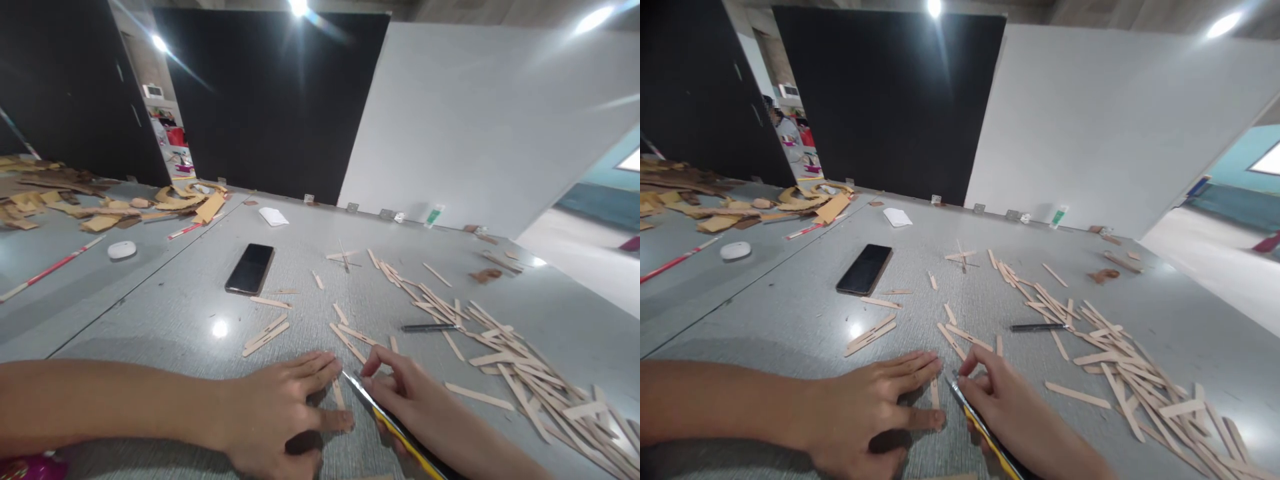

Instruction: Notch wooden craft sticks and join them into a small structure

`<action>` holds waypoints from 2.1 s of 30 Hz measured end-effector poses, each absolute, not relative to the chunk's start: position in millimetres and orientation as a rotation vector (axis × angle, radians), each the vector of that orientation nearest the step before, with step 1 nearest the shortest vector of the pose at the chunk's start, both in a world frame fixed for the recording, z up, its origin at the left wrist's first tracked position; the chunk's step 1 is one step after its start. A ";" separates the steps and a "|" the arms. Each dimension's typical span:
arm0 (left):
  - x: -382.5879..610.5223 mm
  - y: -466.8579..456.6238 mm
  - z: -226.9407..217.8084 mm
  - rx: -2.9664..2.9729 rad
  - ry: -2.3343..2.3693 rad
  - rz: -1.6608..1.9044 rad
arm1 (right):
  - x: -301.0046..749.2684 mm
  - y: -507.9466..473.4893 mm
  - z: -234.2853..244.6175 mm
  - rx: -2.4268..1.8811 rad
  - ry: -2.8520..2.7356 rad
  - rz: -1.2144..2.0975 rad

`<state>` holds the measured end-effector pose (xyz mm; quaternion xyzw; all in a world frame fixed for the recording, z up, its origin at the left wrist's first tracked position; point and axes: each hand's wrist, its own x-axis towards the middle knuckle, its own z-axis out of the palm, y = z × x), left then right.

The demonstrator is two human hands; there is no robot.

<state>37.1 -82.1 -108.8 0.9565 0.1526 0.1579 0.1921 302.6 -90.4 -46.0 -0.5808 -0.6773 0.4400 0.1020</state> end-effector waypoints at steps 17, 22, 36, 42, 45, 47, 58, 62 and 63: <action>34.5 -80.5 -98.8 2.607 0.450 0.462 | 287.2 -82.8 -66.4 -1.033 -2.798 0.150; 34.6 -81.0 -100.9 2.595 0.443 0.490 | 285.1 -81.7 -65.7 -0.967 -2.868 0.125; 37.2 -80.5 -98.0 2.624 0.441 0.497 | 280.3 -78.7 -68.7 -0.893 -2.995 -0.170; 36.1 -81.1 -100.8 2.619 0.450 0.505 | 282.3 -68.8 -71.8 -0.991 -2.889 -0.285; 34.9 -82.9 -101.6 2.621 0.473 0.497 | 289.5 -61.4 -60.9 -1.073 -2.828 -0.291; 35.3 -83.5 -103.4 2.648 0.488 0.539 | 294.3 -60.4 -51.4 -1.097 -2.814 -0.282; 37.7 -70.7 -108.0 2.639 0.634 0.814 | 275.5 -111.9 -56.9 -1.161 -2.846 0.052; 37.0 -69.9 -111.6 2.683 0.688 0.769 | 274.5 -112.1 -73.3 -0.989 -2.870 -0.182; 37.6 -70.0 -112.0 2.688 0.698 0.751 | 274.3 -111.3 -76.7 -0.974 -2.864 -0.201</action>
